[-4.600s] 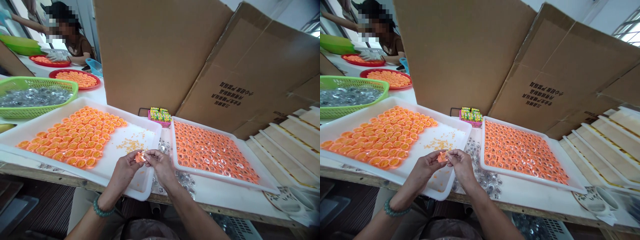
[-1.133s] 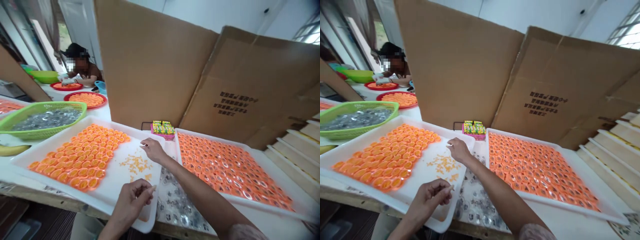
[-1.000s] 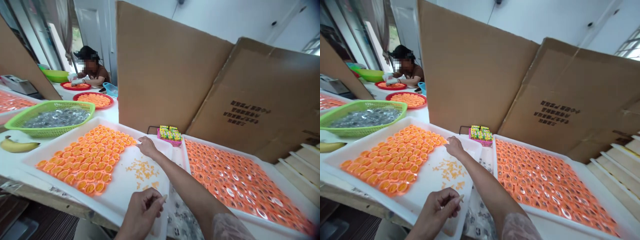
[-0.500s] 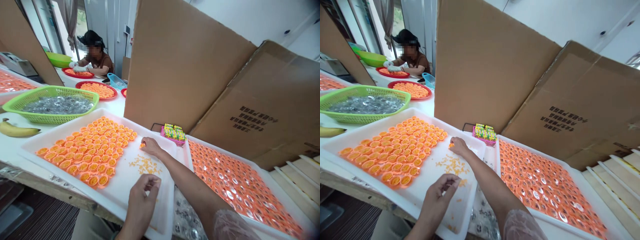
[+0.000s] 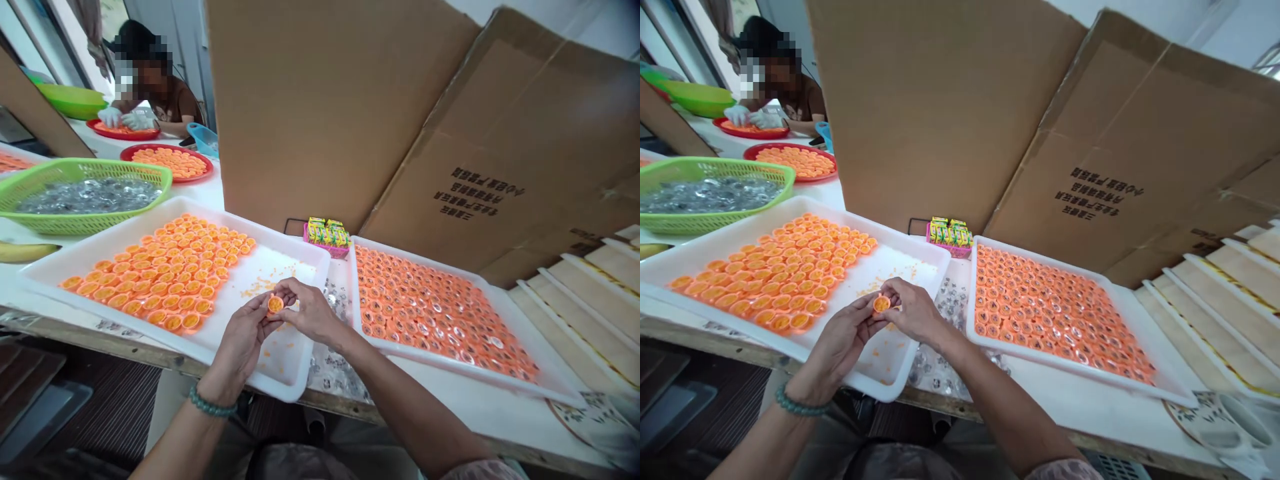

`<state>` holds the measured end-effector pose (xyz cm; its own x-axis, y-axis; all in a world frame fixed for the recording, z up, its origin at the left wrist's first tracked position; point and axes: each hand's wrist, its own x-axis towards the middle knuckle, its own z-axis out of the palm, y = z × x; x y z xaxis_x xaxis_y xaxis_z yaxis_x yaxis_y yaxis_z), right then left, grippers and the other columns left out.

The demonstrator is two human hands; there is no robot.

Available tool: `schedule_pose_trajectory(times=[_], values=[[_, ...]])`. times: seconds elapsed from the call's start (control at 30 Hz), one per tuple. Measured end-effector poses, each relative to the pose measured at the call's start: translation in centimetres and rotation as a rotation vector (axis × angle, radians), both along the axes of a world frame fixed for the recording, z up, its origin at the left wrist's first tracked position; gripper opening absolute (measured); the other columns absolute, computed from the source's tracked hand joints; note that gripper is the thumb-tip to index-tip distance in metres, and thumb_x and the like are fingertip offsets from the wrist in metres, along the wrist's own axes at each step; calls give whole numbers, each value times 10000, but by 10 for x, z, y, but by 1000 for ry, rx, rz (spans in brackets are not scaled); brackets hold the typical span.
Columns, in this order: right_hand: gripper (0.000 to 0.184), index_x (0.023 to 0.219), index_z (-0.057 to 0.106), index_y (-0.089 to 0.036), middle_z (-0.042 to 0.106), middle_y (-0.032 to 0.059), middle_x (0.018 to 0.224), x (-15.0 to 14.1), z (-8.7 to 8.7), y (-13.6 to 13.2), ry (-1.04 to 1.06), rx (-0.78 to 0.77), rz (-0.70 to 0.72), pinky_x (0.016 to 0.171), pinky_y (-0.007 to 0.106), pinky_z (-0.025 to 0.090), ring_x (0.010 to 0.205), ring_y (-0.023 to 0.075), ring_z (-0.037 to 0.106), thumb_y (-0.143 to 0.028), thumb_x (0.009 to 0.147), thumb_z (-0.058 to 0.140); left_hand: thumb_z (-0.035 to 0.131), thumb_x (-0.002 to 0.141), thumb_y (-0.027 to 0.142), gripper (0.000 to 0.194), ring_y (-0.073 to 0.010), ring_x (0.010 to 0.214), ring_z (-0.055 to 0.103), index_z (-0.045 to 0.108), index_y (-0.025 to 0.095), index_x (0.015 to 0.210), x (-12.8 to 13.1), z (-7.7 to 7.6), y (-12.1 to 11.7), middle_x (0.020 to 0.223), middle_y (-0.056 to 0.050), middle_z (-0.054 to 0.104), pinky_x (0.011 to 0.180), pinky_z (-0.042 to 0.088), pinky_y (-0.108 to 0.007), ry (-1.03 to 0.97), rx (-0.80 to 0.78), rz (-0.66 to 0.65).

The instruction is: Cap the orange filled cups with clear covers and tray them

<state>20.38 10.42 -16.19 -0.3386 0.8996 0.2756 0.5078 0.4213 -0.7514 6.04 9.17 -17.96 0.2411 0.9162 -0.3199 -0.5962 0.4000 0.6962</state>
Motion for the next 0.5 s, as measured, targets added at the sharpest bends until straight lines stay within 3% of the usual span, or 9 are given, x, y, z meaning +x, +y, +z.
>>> schedule_pose_trajectory(times=[0.13, 0.2, 0.27, 0.4, 0.5], values=[[282, 1075, 545, -186, 623, 48, 988, 11, -2, -30, 22, 149, -207, 781, 268, 467, 838, 142, 591, -242, 806, 612, 528, 781, 33, 190, -166, 799, 663, 649, 96, 913, -2, 0, 2, 920, -112, 680, 737, 557, -263, -71, -35, -7], [188, 1050, 562, -182, 625, 65, 973, 24, -8, -49, -54, 225, -363, 794, 281, 460, 856, 155, 590, -224, 876, 506, 510, 797, 31, 175, -190, 846, 663, 650, 79, 892, -3, 0, 2, 936, -126, 674, 785, 557, -298, -98, -61, 15], [185, 1017, 581, -165, 632, 85, 945, 40, -19, -66, -219, 191, -466, 803, 306, 453, 881, 183, 585, -190, 892, 447, 513, 818, 66, 148, -218, 886, 658, 651, 68, 875, -3, 1, 2, 937, -136, 669, 822, 553, -346, -121, -88, 18], [153, 939, 625, -153, 629, 102, 964, 61, -48, -87, -628, -75, -342, 827, 320, 436, 953, 228, 562, -160, 799, 563, 576, 814, 129, 106, -229, 901, 650, 659, 74, 851, -2, 2, 1, 909, -116, 670, 876, 534, -399, -131, -76, -27], [151, 824, 641, -163, 625, 74, 899, 64, -69, -90, -751, -166, -270, 790, 264, 420, 906, 189, 566, -79, 798, 518, 619, 773, 92, 72, -207, 880, 653, 665, 88, 828, -1, 3, 0, 883, -84, 673, 891, 525, -361, -88, -8, -68]])
